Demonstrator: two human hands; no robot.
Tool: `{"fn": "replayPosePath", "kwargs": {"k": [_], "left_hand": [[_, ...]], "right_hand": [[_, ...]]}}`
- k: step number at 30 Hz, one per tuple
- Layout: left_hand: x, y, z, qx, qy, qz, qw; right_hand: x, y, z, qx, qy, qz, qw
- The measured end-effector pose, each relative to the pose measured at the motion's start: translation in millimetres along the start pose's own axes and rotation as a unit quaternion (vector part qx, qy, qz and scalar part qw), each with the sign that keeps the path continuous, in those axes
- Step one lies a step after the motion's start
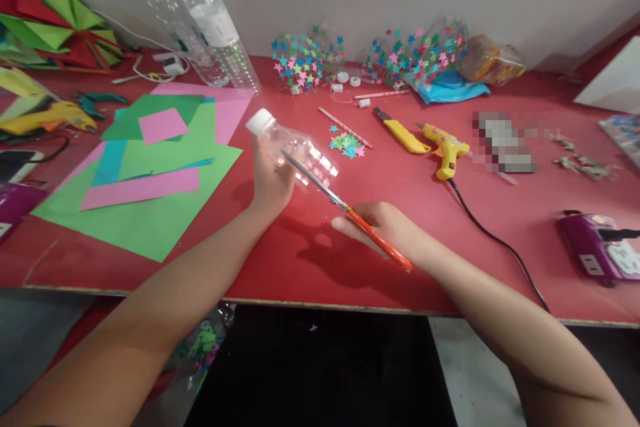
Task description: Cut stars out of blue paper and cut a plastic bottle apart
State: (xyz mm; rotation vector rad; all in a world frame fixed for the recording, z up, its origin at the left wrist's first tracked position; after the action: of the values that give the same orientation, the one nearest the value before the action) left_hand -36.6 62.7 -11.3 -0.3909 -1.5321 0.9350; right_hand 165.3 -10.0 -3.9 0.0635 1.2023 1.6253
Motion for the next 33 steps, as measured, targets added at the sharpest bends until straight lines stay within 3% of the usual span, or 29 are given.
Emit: {"fn": "replayPosePath", "kwargs": {"k": [14,24,33], "left_hand": [[-1,-3,0.5,0.027,0.005,-0.028,0.999],[-5,-6,-1.5,0.046,0.017,-0.063,0.997],[-6,-5,-1.9,0.050,0.028,-0.054,0.997]], "right_hand": [[4,-13,-1,-0.004,-0.035,0.012,0.999],[-1,3,-2,0.036,0.015,-0.003,0.999],[3,-15,-5,0.046,-0.011,-0.010,0.999]]}}
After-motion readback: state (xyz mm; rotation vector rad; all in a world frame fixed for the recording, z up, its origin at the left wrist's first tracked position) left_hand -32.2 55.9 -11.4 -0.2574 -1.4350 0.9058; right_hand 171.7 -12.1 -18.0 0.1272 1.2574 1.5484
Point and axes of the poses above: each hand's wrist, its own x-axis towards the middle knuckle, its own z-axis out of the back of the hand, y = z × x, the point moved 8 cm from there along x, towards the middle knuckle, and after that the axes turned 7 degrees about -z, right-handed, at the moved point
